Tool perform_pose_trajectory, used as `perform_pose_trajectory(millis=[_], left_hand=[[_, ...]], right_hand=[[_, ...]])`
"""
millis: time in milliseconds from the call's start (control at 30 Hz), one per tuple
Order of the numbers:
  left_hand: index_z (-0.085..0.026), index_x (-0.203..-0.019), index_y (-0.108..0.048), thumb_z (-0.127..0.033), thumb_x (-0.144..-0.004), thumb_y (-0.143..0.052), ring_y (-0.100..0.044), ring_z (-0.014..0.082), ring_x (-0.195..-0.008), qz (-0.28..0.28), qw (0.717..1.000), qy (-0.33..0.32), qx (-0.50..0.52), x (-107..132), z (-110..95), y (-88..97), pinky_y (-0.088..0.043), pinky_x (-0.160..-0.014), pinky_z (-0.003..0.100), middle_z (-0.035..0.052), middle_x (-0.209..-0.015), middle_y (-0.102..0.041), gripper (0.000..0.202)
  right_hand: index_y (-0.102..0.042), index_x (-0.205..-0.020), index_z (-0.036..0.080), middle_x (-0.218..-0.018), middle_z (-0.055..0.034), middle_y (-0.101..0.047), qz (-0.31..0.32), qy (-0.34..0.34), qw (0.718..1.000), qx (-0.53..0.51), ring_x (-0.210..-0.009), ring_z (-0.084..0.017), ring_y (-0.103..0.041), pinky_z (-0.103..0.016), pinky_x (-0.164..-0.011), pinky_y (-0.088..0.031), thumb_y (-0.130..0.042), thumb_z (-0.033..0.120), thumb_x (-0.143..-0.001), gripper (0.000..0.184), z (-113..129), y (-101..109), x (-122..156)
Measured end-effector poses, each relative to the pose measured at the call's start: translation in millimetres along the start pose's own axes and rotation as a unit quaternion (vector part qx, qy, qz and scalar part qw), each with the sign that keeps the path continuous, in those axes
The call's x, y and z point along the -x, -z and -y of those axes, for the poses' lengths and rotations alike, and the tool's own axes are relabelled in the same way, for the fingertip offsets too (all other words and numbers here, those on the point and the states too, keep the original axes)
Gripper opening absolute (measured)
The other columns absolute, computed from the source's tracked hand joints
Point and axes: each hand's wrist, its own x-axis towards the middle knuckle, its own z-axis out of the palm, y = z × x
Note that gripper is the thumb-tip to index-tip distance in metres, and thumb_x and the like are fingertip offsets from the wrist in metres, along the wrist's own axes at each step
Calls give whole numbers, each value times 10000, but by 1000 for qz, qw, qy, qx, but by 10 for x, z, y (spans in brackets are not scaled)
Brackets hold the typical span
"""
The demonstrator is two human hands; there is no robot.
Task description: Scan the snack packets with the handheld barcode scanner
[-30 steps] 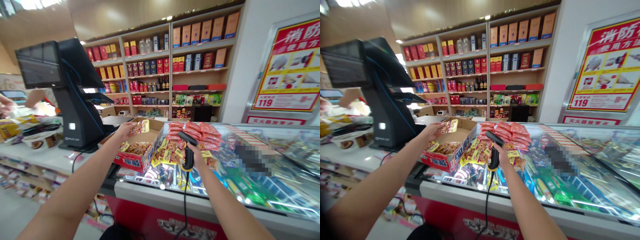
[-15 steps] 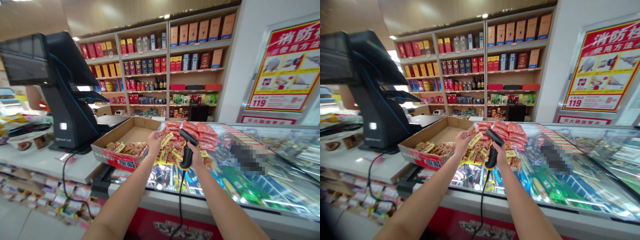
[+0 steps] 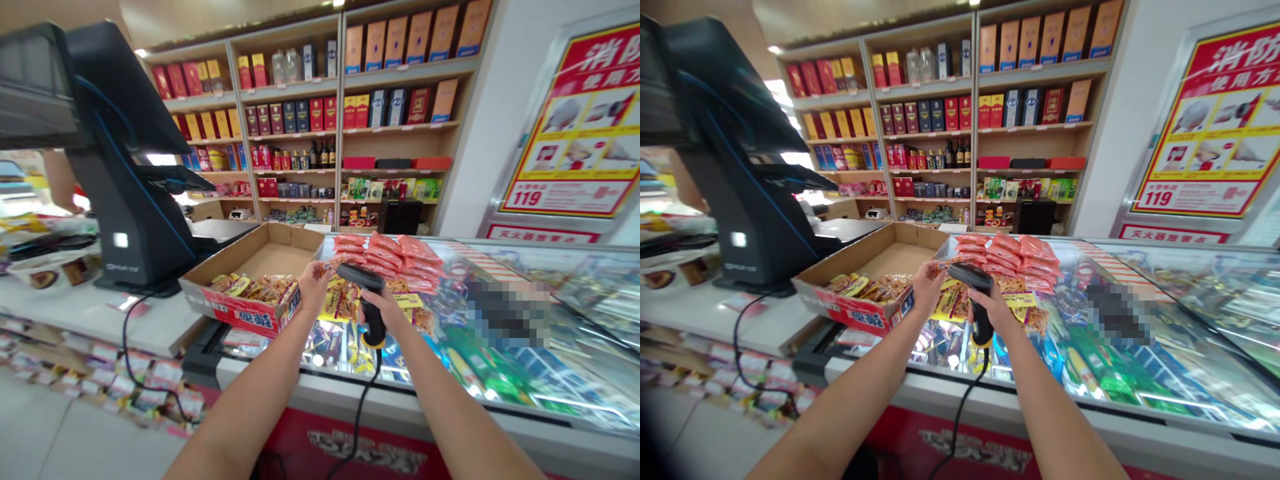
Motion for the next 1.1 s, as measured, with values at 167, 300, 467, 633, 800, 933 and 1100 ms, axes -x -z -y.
perform_pose_trajectory(millis=[167,300,467,633,800,933,1100], left_hand=[[-191,-841,-579,-209,-745,-600,-602,144,-786,3,1000,9,-29,14,-34,13,-465,-775,252,8,-811,-651,100],[-195,-829,-580,-214,-745,-604,-596,144,-785,0,999,10,-51,16,-39,19,-459,-768,247,1,-804,-645,90],[-190,-844,-578,-223,-752,-615,-607,142,-790,2,1000,-3,-7,3,23,5,-464,-770,245,11,-807,-648,104],[-175,-874,-578,-219,-754,-626,-602,134,-749,-8,1000,-6,20,20,24,-7,-466,-735,243,15,-802,-647,137],[-152,-901,-578,-146,-733,-628,-637,147,-797,13,994,30,105,8,66,-142,-489,-762,262,47,-860,-677,176],[-132,-946,-580,-86,-723,-625,-663,178,-858,44,992,90,80,-61,152,-250,-507,-825,312,91,-918,-695,232],[-139,-1133,-582,-79,-695,-653,-583,265,-1134,51,991,10,-119,-16,49,-207,-437,-1002,416,150,-1180,-631,448]], right_hand=[[-614,-707,173,-403,-14,-597,1,-19,1000,8,-344,-147,-538,-239,-390,-416,-629,413,-727,241,-24,0,12],[-610,-712,166,-401,-17,-594,12,-31,999,10,-347,-142,-538,-232,-396,-412,-631,419,-720,254,-39,14,10],[-595,-709,177,-402,-7,-590,7,-30,1000,1,-345,-144,-539,-236,-389,-416,-639,423,-716,251,-13,-4,21],[-597,-763,183,-457,7,-610,-80,18,994,-71,-333,-140,-529,-241,-347,-411,-670,473,-693,307,4,23,4],[-593,-746,188,-448,15,-587,-165,76,971,-154,-355,-138,-540,-235,-356,-426,-655,514,-708,334,-2,120,-37],[-613,-762,182,-450,17,-578,-188,84,965,-160,-388,-157,-577,-240,-359,-433,-671,510,-695,340,-21,153,-59],[-601,-739,185,-450,16,-582,-213,70,960,-169,-419,-173,-606,-236,-349,-425,-699,493,-673,330,-68,163,-78]])
